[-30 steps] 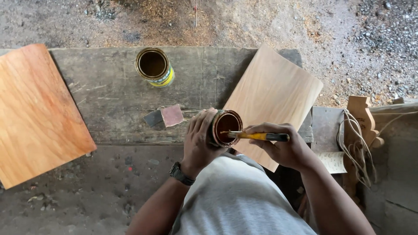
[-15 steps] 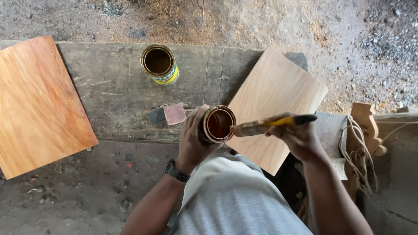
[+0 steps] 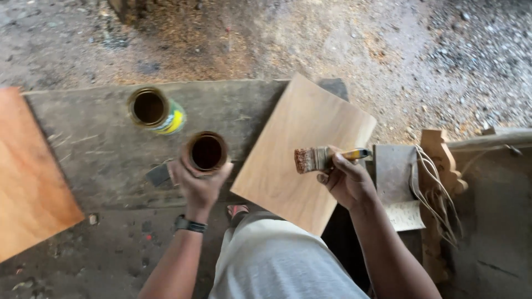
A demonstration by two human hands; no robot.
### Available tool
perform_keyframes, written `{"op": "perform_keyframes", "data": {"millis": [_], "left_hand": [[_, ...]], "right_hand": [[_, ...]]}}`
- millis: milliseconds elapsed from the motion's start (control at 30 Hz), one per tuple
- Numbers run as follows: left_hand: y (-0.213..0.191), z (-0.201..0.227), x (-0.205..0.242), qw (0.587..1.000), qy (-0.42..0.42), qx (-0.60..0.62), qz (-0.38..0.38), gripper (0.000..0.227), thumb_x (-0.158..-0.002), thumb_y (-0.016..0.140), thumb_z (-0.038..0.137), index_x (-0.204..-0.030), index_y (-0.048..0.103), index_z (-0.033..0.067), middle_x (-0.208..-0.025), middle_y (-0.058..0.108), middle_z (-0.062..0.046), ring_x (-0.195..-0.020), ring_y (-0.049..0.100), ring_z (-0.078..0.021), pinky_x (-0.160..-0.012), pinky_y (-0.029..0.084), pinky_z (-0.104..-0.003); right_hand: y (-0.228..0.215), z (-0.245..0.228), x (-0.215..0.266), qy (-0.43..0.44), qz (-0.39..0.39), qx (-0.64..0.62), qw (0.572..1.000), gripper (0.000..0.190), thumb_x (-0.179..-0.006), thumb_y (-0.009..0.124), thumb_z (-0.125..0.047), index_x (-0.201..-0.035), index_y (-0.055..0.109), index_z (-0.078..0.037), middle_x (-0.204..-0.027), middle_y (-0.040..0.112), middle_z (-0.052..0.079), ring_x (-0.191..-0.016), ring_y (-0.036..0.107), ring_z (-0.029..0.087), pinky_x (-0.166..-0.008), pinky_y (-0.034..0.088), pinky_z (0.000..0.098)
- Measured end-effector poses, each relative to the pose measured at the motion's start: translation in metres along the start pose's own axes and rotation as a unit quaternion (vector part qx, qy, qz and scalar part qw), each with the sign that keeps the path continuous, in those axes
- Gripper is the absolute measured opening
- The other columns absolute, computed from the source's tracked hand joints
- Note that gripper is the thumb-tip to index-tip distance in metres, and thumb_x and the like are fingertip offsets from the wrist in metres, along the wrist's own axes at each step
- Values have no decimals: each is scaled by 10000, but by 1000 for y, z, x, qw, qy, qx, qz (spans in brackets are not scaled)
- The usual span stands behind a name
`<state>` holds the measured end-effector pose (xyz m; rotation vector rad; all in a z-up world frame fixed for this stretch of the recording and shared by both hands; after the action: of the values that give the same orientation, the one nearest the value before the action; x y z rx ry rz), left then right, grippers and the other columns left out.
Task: The person sands a rectangular wooden board with a sanding block, then flips it to sand the other side. They then dip a paintbrush into a can of varnish and apply it to the board's surface, covering it with a glossy finish.
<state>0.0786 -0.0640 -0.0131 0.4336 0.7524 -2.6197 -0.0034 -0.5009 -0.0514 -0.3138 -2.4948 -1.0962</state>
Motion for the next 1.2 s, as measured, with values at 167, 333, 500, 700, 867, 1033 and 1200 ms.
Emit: {"op": "perform_keyframes", "data": {"millis": [167,333,500,700,867,1033,1200], "left_hand": [[15,-19,-4,992,61,-86,68,1012,-618,1246,245,-1486,802,-26,-1242,820,-357,-1135,844,-575,-1052,660,-595],[26,-33,18,998,-1,47,-38,1177,-864,1159,163,-1760,411,4,-1719,535,-345,-1576,606,-524,-1313,554,-700],[15,-14,111,978,-201,44,41,639,-1130,934,119,-1577,490,14,-1536,680,-248,-1351,690,-300,-1095,645,-445],[43,39,210,830,-523,-83,-178,698,-1118,826,429,-1644,691,-10,-1310,831,-198,-1126,809,-275,-846,682,-497],[69,31,238,784,-558,-27,-273,647,-1207,737,531,-845,402,113,-890,366,-43,-866,549,-218,-765,751,-504],[69,47,230,788,-545,-83,-274,636,-1202,764,514,-824,514,68,-873,453,-51,-860,532,-201,-768,710,-474],[63,56,216,837,-440,-211,-250,641,-1138,814,575,-825,743,20,-792,775,-111,-785,715,-260,-863,598,-451]], "right_hand": [[-66,-107,33,-181,159,137,961,449,-1135,896,-163,-1547,790,-18,-1270,858,127,-1179,893,372,-1024,749,538],[-141,-162,56,-249,208,272,906,375,-1170,845,-56,-1527,774,34,-1450,838,199,-1291,843,281,-1103,777,477],[-177,-152,59,-235,178,342,892,340,-1168,812,-36,-1505,776,-18,-1522,835,199,-1373,850,315,-1042,804,401],[-186,-147,41,-205,192,364,888,311,-1125,891,-87,-1434,856,-75,-1409,882,127,-1074,916,255,-1033,775,316],[-157,-158,1,-350,134,453,809,235,-1150,902,-29,-1382,886,-63,-1361,923,141,-1244,901,216,-1087,747,317],[-150,-98,26,-337,70,471,812,422,-1083,742,93,-1410,891,-129,-1428,913,161,-1106,823,195,-903,655,320],[-125,-96,45,-269,-22,474,838,241,-1147,837,-25,-1379,897,-53,-1438,907,208,-1313,915,325,-1149,773,419]]}}
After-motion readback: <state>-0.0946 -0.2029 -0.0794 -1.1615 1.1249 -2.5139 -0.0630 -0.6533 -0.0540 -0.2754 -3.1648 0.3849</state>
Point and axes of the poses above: each hand's wrist, its own x-axis away from the middle knuckle, its own y-axis out of the palm, z = x × y, the point moved 5 cm from there along -x, towards the middle knuckle
